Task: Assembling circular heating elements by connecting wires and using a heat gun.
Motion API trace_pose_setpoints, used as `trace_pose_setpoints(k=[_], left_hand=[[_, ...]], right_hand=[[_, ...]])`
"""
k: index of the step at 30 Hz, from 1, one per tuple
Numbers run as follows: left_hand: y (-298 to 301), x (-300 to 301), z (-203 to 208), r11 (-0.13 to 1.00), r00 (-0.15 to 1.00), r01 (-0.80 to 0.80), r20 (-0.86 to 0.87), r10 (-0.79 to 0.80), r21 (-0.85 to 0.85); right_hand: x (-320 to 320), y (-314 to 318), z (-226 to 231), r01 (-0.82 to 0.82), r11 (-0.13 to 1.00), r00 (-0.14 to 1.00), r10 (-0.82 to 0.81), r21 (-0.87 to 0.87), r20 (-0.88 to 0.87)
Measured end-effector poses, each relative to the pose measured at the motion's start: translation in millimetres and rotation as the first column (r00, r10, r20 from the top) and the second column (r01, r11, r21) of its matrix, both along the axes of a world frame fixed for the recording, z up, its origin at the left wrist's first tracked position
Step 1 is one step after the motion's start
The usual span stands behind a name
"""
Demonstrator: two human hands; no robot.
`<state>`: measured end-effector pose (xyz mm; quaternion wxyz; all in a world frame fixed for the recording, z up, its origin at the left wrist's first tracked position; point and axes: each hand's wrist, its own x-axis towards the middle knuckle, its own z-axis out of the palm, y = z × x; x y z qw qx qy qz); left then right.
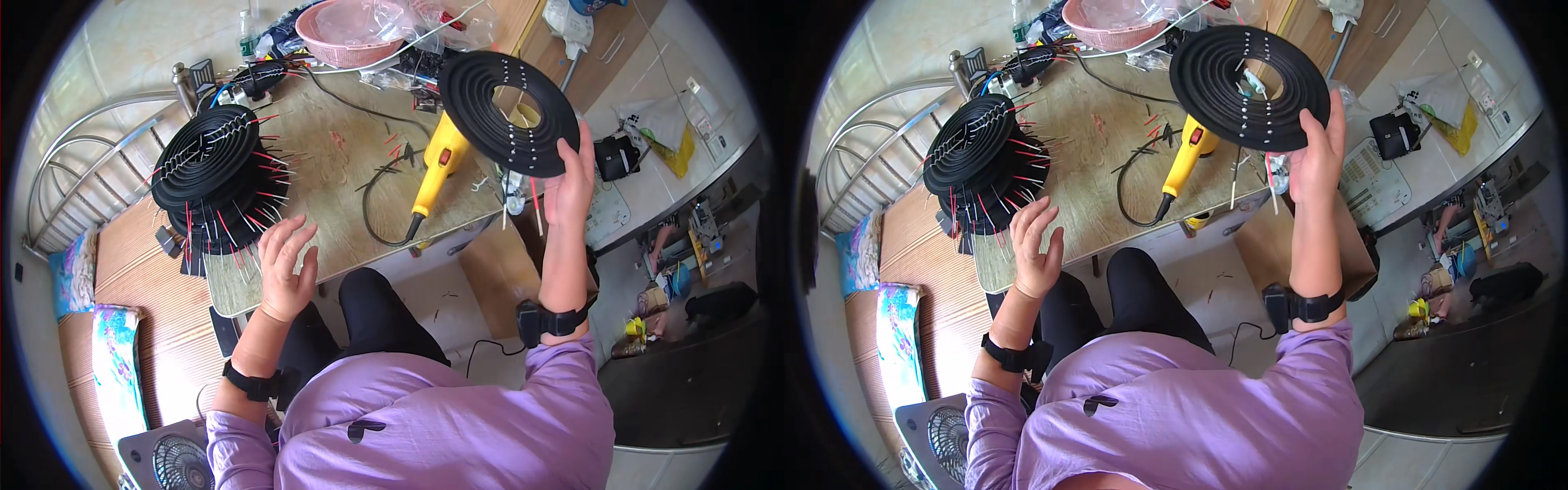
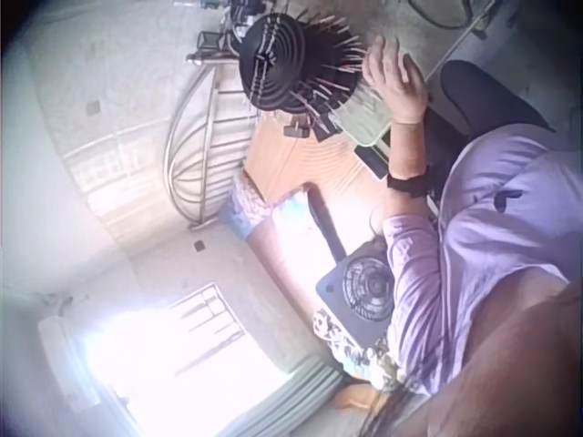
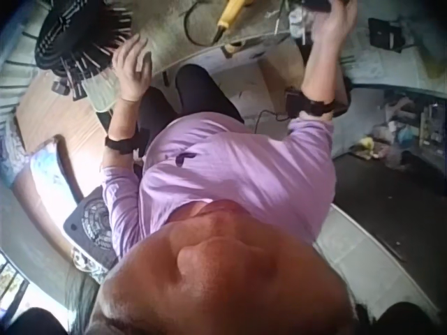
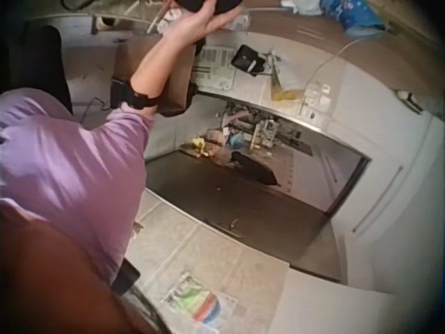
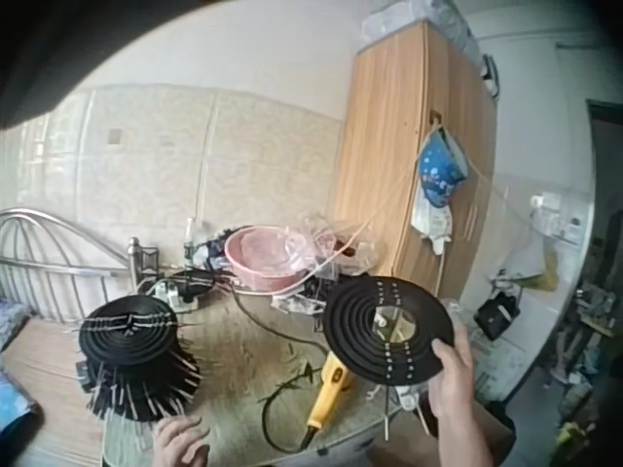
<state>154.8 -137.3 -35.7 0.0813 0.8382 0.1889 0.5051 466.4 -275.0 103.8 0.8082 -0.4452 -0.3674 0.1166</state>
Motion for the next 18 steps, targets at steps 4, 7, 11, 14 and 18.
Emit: trace_pose_setpoints(k=[4,7,11,14,18], left_hand=[[-1,0,-7,0.998,1.0,0.021,0.016,-0.02,-0.058],[0,-2,-11,0.996,0.999,0.038,0.011,-0.038,-0.082],[1,-4,-14,0.994,0.999,0.033,0.013,-0.032,-0.107],[0,-2,-15,0.992,1.0,0.014,-0.009,-0.015,-0.129],[-1,0,-19,0.989,1.0,0.024,-0.011,-0.026,-0.143]], right_hand=[[4,10,7,0.016,0.999,1.0,-0.016,-0.049,0.005],[12,5,8,0.052,0.995,0.999,-0.051,-0.081,0.008],[31,-13,7,0.101,0.988,0.994,-0.106,-0.114,-0.031],[33,-20,3,0.155,0.981,0.986,-0.161,-0.116,-0.043],[14,-1,-6,0.046,0.999,0.999,-0.046,-0.01,0.003]])
